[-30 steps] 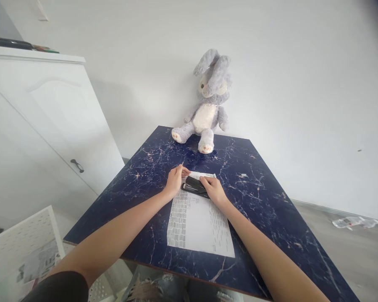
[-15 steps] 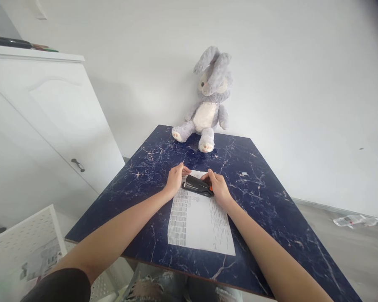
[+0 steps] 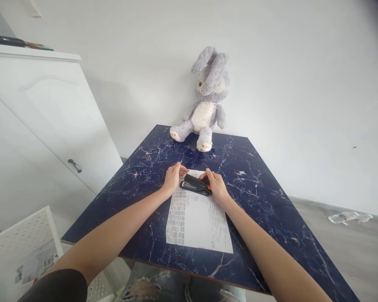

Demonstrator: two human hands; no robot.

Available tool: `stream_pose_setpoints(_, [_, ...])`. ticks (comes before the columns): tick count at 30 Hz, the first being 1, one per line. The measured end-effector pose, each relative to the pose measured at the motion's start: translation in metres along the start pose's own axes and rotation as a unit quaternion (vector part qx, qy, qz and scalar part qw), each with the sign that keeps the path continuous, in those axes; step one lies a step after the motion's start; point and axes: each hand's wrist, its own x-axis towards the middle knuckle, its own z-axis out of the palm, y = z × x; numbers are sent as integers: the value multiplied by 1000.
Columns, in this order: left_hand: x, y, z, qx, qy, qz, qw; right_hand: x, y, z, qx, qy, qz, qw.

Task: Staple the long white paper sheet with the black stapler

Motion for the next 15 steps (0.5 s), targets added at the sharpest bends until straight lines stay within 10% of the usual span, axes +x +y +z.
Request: stream_pose_setpoints(15, [1,1,0,-10,0,-4,1000,2,-1,-2,-128,-17,-38,991])
